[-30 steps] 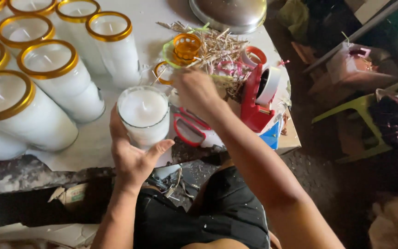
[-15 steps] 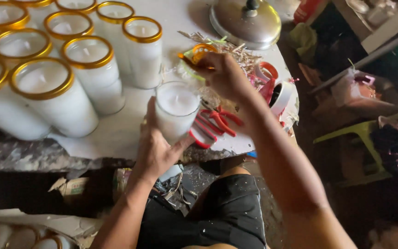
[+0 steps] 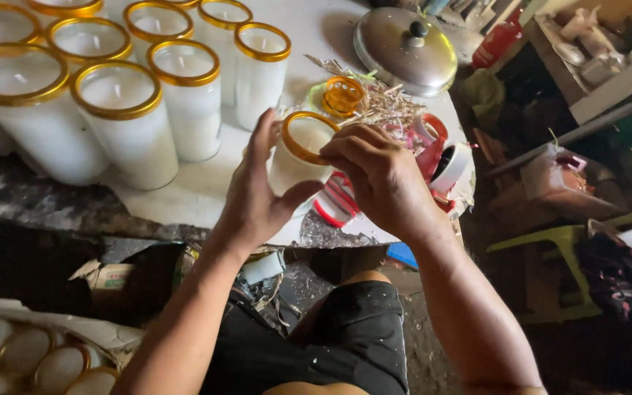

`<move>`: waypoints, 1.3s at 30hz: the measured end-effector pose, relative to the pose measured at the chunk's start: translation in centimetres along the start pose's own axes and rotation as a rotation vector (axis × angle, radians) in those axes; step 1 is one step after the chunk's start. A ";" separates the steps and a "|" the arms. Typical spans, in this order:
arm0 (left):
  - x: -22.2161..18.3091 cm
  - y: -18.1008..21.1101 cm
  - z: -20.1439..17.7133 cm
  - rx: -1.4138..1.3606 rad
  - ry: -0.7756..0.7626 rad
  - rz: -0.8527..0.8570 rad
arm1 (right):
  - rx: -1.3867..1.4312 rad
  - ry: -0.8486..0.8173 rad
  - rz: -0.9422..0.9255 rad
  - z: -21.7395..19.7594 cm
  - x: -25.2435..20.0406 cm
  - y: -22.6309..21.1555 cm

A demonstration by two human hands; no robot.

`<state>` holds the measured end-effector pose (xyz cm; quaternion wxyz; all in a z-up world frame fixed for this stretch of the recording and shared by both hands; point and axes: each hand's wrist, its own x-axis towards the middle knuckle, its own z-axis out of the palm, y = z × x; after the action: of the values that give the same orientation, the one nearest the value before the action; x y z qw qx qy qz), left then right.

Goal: The person trims excess plastic wrap from candle jars using a small knife and scissors, then fits decorative gold lids onto the jars.

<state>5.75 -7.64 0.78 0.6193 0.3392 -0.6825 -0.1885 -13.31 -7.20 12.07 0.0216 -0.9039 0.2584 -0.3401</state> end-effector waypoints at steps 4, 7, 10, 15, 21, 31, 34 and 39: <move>0.6 0.5 -0.5 0.030 -0.033 0.008 | 0.008 -0.009 0.002 0.1 0.1 -0.3; 0.9 1.2 -0.9 0.029 -0.047 0.051 | 0.034 0.023 -0.039 0.3 0.0 -0.2; 1.0 0.8 -0.8 0.037 -0.060 0.067 | -0.001 0.031 -0.061 0.4 -0.1 -0.3; 0.7 0.3 -0.6 0.039 -0.044 0.061 | -0.069 0.034 -0.105 0.4 -0.2 -0.4; 0.9 0.8 -0.9 0.003 -0.079 0.022 | 0.007 0.121 -0.054 1.3 -1.5 0.5; 1.7 0.6 -1.0 -0.162 -0.137 -0.025 | 0.305 0.187 0.140 2.1 -2.0 2.1; 1.5 0.3 -1.0 -0.287 -0.171 -0.057 | 0.331 0.311 0.213 4.2 -3.7 1.3; 2.1 -0.2 -2.1 -0.137 -0.244 0.007 | 0.324 0.465 0.254 6.9 -6.1 -0.8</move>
<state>7.88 -8.90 2.43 0.5541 0.2682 -0.7394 -0.2726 -12.52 -4.48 3.24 0.1479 -0.7472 0.3097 -0.5692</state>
